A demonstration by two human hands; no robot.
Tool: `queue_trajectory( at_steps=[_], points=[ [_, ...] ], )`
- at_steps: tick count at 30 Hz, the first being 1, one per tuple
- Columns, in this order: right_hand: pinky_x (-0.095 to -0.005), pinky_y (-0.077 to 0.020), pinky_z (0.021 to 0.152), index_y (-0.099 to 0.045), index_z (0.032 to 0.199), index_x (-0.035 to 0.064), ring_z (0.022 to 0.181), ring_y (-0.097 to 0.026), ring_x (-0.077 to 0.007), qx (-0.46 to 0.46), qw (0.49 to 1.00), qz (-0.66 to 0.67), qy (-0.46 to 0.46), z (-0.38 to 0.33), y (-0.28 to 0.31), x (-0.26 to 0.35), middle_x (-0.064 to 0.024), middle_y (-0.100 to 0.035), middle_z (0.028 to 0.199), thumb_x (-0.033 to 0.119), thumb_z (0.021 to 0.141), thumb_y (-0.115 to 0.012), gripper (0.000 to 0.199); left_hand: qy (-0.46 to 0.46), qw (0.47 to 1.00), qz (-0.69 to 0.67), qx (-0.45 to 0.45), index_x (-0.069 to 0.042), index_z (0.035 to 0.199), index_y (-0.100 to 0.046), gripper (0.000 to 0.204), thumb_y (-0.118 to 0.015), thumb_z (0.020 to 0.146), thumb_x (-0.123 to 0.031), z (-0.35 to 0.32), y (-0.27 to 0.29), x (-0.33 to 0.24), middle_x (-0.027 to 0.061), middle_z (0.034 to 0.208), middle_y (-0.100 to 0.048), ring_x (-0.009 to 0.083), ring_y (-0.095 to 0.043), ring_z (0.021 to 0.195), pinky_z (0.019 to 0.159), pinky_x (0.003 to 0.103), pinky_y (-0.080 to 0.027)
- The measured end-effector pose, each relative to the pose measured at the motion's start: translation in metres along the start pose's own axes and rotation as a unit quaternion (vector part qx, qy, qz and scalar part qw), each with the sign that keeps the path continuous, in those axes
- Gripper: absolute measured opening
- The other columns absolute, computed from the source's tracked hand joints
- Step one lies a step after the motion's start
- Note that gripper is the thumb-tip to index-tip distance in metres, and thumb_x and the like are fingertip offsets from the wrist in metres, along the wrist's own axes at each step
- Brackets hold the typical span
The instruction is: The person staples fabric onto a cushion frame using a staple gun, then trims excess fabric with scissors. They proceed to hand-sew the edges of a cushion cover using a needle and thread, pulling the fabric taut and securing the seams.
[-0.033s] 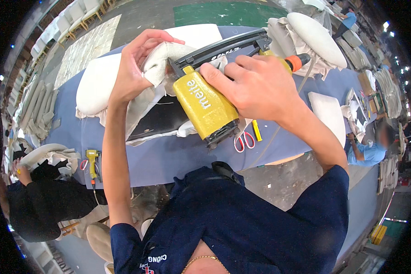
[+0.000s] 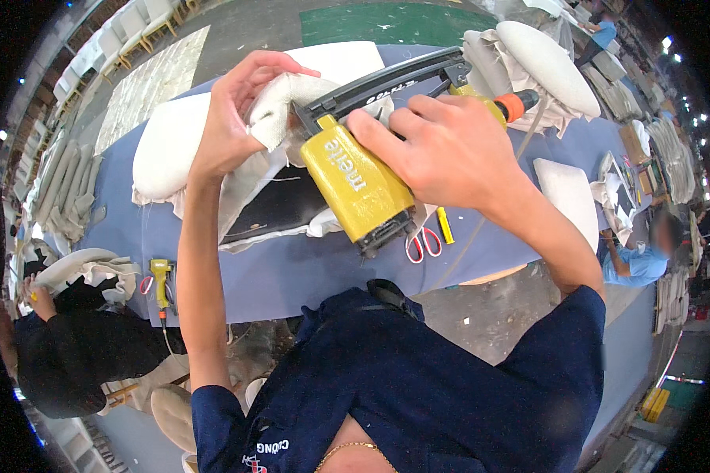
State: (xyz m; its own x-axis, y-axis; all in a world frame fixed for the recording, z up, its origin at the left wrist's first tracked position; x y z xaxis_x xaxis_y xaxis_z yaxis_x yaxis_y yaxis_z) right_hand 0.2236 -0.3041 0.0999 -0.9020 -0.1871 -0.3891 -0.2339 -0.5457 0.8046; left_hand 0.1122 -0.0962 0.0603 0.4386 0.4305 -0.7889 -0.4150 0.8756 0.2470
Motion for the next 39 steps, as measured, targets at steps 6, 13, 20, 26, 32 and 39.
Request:
queue_trajectory(
  at_steps=[6, 13, 20, 26, 32, 39],
  points=[
    [-0.0293, -0.0497, 0.056, -0.064, 0.114, 0.0164, 0.064, -0.062, -0.0154, 0.005, 0.996, -0.086, 0.021, 0.001, 0.007, -0.006, 0.0035, -0.054, 0.064, 0.024, 0.081, -0.065, 0.033, 0.023, 1.0, 0.0, -0.01, -0.005, 0.118, -0.061, 0.06, -0.08, 0.061, 0.002, 0.007, -0.004, 0.0, 0.0054, 0.111, -0.069, 0.0132, -0.064, 0.107, 0.101, 0.028, -0.047],
    [-0.0344, -0.0481, 0.054, -0.064, 0.11, 0.0108, 0.064, -0.063, -0.0196, 0.029, 0.997, -0.07, 0.002, 0.008, 0.01, -0.015, -0.0004, -0.058, 0.068, 0.02, 0.077, -0.068, 0.034, 0.059, 0.998, -0.026, -0.012, -0.006, 0.121, -0.059, 0.066, -0.08, 0.059, 0.004, 0.016, -0.006, 0.005, 0.0082, 0.114, -0.07, 0.0136, -0.063, 0.108, 0.101, 0.028, -0.047],
    [-0.0394, -0.0496, 0.052, -0.06, 0.096, 0.0114, 0.063, -0.07, -0.0247, 0.065, 0.997, -0.012, -0.051, 0.014, 0.001, -0.018, -0.0053, -0.064, 0.065, 0.021, 0.076, -0.069, 0.024, 0.06, 0.998, -0.023, -0.022, -0.003, 0.126, -0.052, 0.08, -0.077, 0.05, 0.003, 0.012, 0.001, 0.006, 0.0147, 0.121, -0.068, 0.0211, -0.061, 0.118, 0.107, 0.033, -0.043],
    [-0.0455, -0.0502, 0.066, -0.066, 0.113, 0.0121, 0.076, -0.069, -0.0337, 0.239, 0.924, 0.291, -0.069, -0.052, 0.021, -0.02, -0.0124, -0.069, 0.079, 0.024, 0.064, -0.076, 0.052, 0.063, 0.993, 0.062, -0.08, -0.001, 0.134, -0.051, 0.079, -0.088, 0.066, -0.02, -0.046, 0.019, -0.017, 0.0153, 0.123, -0.068, 0.0227, -0.062, 0.119, 0.105, 0.035, -0.044],
    [-0.0328, -0.0551, 0.075, -0.057, 0.123, -0.002, 0.081, -0.066, -0.0151, 0.335, 0.605, 0.51, -0.513, -0.27, -0.076, -0.014, -0.007, -0.071, 0.095, 0.027, 0.072, -0.091, 0.068, 0.019, 0.949, 0.269, -0.164, -0.004, 0.128, -0.059, 0.075, -0.091, 0.063, -0.027, -0.113, 0.02, -0.044, 0.0151, 0.116, -0.069, 0.0306, -0.07, 0.101, 0.089, 0.036, -0.054],
    [-0.0443, -0.0504, 0.094, -0.051, 0.128, -0.0048, 0.11, -0.062, -0.0413, 0.317, 0.72, 0.301, -0.54, -0.461, -0.281, 0.002, -0.0258, -0.064, 0.113, 0.011, 0.072, -0.081, 0.065, -0.001, 0.933, 0.321, -0.165, -0.002, 0.125, -0.061, 0.081, -0.093, 0.06, -0.038, -0.136, -0.012, -0.062, 0.0152, 0.114, -0.069, 0.0346, -0.07, 0.101, 0.085, 0.041, -0.056]
  ],
)
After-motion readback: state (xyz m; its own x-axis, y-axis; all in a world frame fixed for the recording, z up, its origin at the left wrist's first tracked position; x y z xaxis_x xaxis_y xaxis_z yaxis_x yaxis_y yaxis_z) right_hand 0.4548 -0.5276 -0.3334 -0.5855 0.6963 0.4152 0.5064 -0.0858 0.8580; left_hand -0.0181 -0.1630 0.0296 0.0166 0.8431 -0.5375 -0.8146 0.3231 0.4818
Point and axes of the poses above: each hand's wrist, its own z-axis towards the middle knuckle, its own y-axis out of the back of the hand, x = y × z, the point moved 4 cm from there along z, towards the middle knuckle
